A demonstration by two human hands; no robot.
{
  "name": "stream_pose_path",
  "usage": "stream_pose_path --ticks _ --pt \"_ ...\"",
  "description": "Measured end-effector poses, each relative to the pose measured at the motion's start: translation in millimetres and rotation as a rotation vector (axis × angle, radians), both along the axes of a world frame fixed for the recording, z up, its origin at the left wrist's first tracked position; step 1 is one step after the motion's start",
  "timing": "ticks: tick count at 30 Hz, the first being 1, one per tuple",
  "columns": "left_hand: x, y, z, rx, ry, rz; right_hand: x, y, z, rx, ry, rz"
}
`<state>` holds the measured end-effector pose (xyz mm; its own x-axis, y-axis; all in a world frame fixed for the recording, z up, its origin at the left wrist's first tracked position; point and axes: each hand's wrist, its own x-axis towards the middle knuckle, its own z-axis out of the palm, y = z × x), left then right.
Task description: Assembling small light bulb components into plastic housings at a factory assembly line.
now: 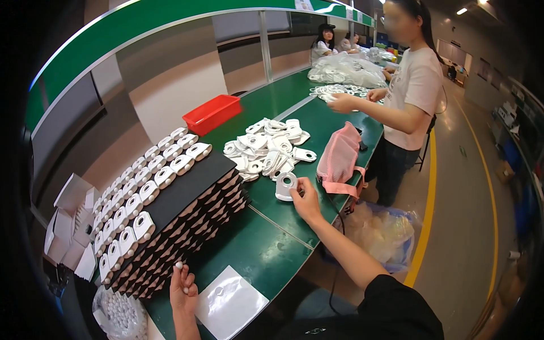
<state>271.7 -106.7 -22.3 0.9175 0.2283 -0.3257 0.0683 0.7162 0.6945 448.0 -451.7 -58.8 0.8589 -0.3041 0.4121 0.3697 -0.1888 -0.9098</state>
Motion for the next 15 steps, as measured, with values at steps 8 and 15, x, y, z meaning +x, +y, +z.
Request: stream_pose_path --ticks 8,15 --pt "3.3 5.1 -3.9 -0.068 -0.079 -0.091 1.6 -2.4 -2.0 -0.016 0.016 -0.018" --pt "1.6 3.4 -5.2 -0.010 -0.058 -0.034 0.2 0.5 -0.6 -0.027 -0.007 -0.004"
